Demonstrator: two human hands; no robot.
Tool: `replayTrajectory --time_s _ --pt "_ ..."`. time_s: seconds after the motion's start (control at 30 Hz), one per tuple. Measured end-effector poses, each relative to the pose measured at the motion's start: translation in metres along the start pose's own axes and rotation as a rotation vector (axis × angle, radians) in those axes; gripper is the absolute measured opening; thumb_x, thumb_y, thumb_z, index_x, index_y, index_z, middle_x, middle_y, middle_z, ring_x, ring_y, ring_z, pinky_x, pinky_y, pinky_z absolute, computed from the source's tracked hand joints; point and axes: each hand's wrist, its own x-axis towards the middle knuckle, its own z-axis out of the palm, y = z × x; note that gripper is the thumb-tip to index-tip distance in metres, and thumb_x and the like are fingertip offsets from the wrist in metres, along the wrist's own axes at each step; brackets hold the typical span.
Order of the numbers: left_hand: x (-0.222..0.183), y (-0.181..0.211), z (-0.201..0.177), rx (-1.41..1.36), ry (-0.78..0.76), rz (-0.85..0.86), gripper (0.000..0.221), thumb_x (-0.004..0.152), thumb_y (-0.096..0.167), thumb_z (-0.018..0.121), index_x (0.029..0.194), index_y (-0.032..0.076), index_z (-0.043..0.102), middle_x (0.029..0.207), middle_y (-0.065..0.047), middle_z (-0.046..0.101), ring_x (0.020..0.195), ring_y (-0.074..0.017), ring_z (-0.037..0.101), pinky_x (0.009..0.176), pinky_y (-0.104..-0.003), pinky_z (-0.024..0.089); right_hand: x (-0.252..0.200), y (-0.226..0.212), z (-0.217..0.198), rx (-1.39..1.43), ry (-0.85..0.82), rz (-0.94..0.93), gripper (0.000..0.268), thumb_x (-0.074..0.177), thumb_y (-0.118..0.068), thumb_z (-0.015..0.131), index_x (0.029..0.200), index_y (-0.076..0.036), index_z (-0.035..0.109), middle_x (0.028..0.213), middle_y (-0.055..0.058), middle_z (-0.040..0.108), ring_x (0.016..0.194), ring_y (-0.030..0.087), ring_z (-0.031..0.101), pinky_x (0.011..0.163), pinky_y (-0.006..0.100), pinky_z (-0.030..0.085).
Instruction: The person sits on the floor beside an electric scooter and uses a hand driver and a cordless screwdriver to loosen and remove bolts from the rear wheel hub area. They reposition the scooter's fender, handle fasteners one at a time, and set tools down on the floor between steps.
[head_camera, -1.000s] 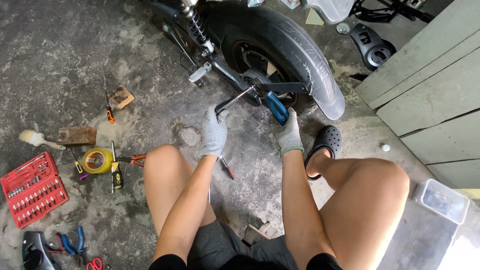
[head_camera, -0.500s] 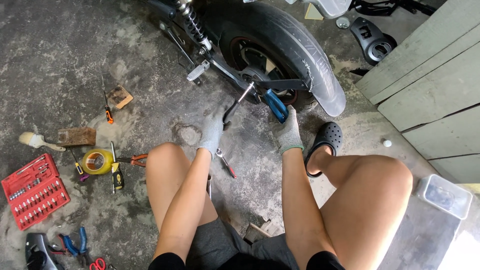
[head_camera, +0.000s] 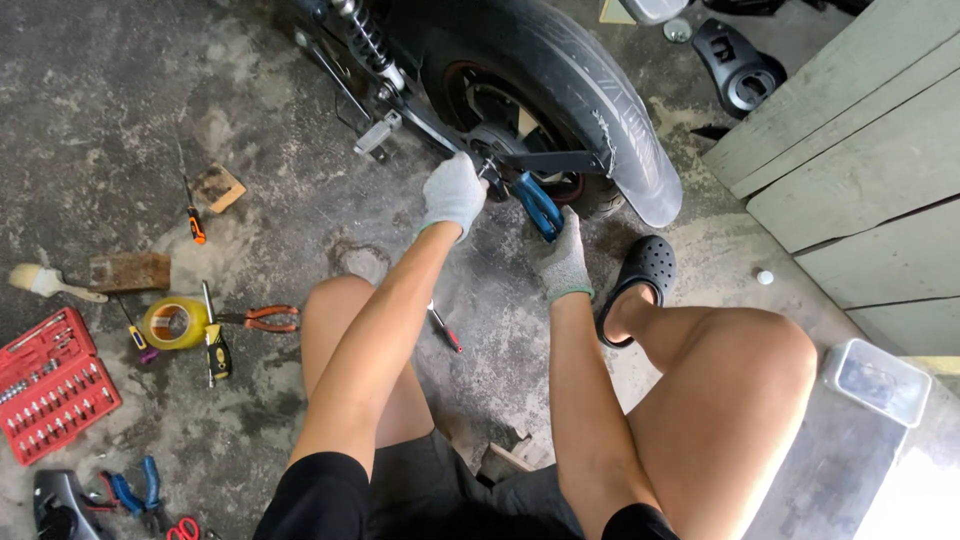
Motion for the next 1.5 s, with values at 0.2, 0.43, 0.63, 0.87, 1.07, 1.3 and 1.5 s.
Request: replayTrajectory --time_s 0.2,0.43,0.63,0.87,1.07,1.3,1.5 --pt "-0.007 0.012 -0.02 -0.187 -0.014 -0.124 0.029 0.082 0.03 0.077 0.096 0.005 0.074 0.095 -0.022 0.072 0.091 -0.0413 0.071 0.078 -0.051 0.057 -0.001 -0.003 0.004 0.203 0.043 0.032 0.04 0.097 -0.036 0.066 0.119 -0.005 0.056 0.113 0.017 0.057 0.096 0.031 0.063 0.088 0.047 0.058" --pt "0.003 0.007 -0.032 -0.54 -0.399 -0.345 0.038 0.095 0.036 0.065 0.092 -0.001 0.073 0.079 -0.015 0.073 0.069 -0.0258 0.071 0.066 -0.042 0.055 0.017 0.003 -0.005 0.227 0.005 0.05 0.048 0.093 -0.037 0.07 0.123 -0.001 0.057 0.113 0.02 0.063 0.092 0.031 0.068 0.083 0.043 0.063" --pt "-0.004 0.009 -0.053 -0.242 -0.207 -0.046 0.026 0.085 0.028 0.077 0.092 0.004 0.074 0.077 -0.012 0.072 0.069 -0.0217 0.07 0.065 -0.037 0.054 0.019 0.003 -0.002 0.201 0.052 0.065 0.051 0.091 -0.037 0.072 0.124 -0.001 0.056 0.112 0.02 0.063 0.093 0.031 0.07 0.082 0.043 0.063" --pt "-0.011 -0.008 -0.05 -0.631 -0.454 -0.285 0.038 0.102 0.03 0.059 0.085 -0.003 0.066 0.073 -0.011 0.07 0.057 -0.0202 0.07 0.052 -0.035 0.053 0.007 0.0 0.006 0.233 0.081 0.004 0.046 0.09 -0.034 0.075 0.116 -0.001 0.054 0.104 0.019 0.062 0.083 0.03 0.067 0.074 0.043 0.061" --pt "-0.037 -0.01 -0.064 -0.562 -0.333 -0.296 0.033 0.099 0.032 0.062 0.091 0.002 0.07 0.073 -0.006 0.071 0.054 -0.0115 0.063 0.052 -0.032 0.05 0.01 0.0 -0.002 -0.044 0.181 -0.169 0.046 0.097 -0.046 0.07 0.111 -0.004 0.057 0.094 0.012 0.056 0.069 0.022 0.051 0.059 0.039 0.044" --pt "-0.035 -0.01 -0.045 -0.811 -0.221 -0.232 0.024 0.093 0.03 0.069 0.093 0.006 0.073 0.074 -0.002 0.072 0.048 -0.0079 0.052 0.044 -0.028 0.039 -0.007 -0.006 -0.026 0.167 0.239 -0.226 0.04 0.096 -0.039 0.065 0.114 -0.004 0.059 0.105 0.016 0.063 0.086 0.027 0.066 0.074 0.04 0.06" --pt "-0.036 0.007 -0.02 -0.954 -0.18 -0.319 0.028 0.094 0.033 0.07 0.09 0.005 0.072 0.073 0.0 0.073 0.046 -0.0072 0.051 0.042 -0.027 0.041 0.008 -0.013 -0.076 0.193 0.14 -0.134 0.039 0.095 -0.039 0.065 0.113 -0.004 0.058 0.108 0.017 0.063 0.089 0.032 0.065 0.076 0.044 0.061"
